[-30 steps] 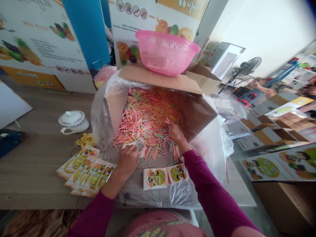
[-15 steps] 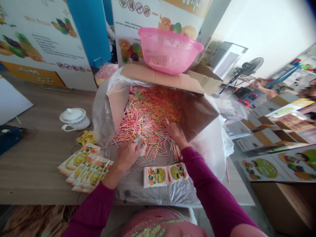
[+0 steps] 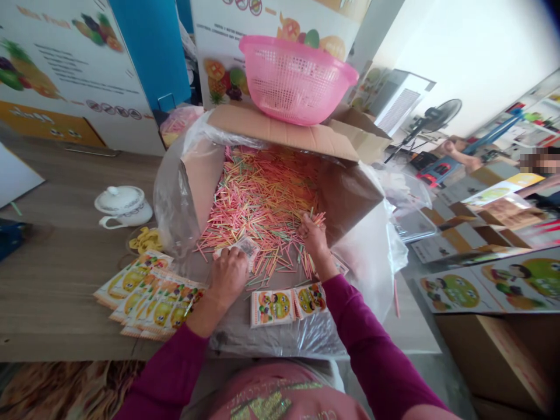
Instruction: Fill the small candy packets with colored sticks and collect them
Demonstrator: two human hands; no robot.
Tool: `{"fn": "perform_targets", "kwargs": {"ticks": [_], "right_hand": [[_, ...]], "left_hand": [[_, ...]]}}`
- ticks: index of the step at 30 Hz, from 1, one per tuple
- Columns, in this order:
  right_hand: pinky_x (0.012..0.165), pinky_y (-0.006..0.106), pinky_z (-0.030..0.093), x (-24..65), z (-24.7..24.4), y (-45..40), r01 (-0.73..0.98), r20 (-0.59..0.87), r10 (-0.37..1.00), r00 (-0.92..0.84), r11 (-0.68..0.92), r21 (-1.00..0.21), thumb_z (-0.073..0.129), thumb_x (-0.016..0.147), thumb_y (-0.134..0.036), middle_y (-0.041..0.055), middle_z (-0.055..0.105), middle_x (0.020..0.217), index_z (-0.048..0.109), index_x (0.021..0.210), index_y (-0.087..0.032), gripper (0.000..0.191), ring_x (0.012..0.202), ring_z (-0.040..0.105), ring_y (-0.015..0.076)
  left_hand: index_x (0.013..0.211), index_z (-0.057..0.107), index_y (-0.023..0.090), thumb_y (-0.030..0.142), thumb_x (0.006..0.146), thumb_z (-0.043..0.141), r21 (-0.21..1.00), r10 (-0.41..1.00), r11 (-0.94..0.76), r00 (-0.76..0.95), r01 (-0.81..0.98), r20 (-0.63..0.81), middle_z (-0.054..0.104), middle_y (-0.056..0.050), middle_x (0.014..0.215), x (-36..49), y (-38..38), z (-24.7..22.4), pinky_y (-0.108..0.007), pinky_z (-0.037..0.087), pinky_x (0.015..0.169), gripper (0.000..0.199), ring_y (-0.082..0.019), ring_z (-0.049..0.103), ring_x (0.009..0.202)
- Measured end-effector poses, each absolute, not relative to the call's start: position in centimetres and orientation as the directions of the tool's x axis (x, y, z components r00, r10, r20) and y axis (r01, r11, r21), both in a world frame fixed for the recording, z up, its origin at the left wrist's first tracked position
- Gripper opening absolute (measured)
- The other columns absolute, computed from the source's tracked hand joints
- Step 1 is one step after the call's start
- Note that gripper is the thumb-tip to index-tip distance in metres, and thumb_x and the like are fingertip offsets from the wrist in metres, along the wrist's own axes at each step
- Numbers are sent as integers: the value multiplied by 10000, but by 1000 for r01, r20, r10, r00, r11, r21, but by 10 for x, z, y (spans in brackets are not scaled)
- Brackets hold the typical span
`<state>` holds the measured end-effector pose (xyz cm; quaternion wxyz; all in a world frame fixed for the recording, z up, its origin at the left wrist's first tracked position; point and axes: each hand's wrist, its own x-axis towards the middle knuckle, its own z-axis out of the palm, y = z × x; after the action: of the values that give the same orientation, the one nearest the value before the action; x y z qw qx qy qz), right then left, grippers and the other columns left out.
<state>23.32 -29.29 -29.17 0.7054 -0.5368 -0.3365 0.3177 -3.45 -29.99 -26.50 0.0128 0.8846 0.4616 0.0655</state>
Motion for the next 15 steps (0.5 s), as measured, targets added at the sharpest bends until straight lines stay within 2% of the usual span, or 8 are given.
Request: {"fn": "perform_targets", "kwargs": {"ticks": [4,7,9,12,15], "right_hand": [[460,252,311,221,-287,-304,-231,74,841,535,230,-945,856,688,-571,-121,299,540,665,869,-241,422,458,258,86],[448,259,280,217,-286,-307,-210,53,865,499,180,-961,801,726,-639,-122,252,535,673,878,-248,439,449,217,91],[491,280,368,217,-285,-308,-62,100,884,457,144,-988,645,856,-703,-94,322,532,714,946,-244,473,461,313,117],[735,350,541,217,-282,-308,267,247,874,420,141,-953,482,970,-701,11,597,658,743,894,-241,534,658,576,181],[967,409,532,220,-278,-308,364,310,838,450,145,-920,523,949,-698,79,744,943,756,968,-233,520,960,673,245]], "left_hand": [[945,749,159,189,915,609,101,791,-608,590,788,161,733,-158,1059,-43,-291,-270,-416,504,871,146,-335,656,1091],[913,748,176,206,953,564,91,789,-609,590,788,171,738,-147,1016,-44,-293,-275,-429,493,874,191,-326,667,1044],[928,752,175,256,995,519,96,795,-602,584,792,167,738,-151,1017,-43,-295,-275,-442,487,883,256,-325,672,1024],[966,754,173,268,1004,501,104,804,-591,573,800,158,735,-157,1052,-41,-297,-272,-447,487,890,273,-333,670,1042],[947,751,175,198,948,555,111,817,-574,560,811,136,736,-160,1086,-40,-294,-270,-436,496,878,197,-346,653,1097]]}}
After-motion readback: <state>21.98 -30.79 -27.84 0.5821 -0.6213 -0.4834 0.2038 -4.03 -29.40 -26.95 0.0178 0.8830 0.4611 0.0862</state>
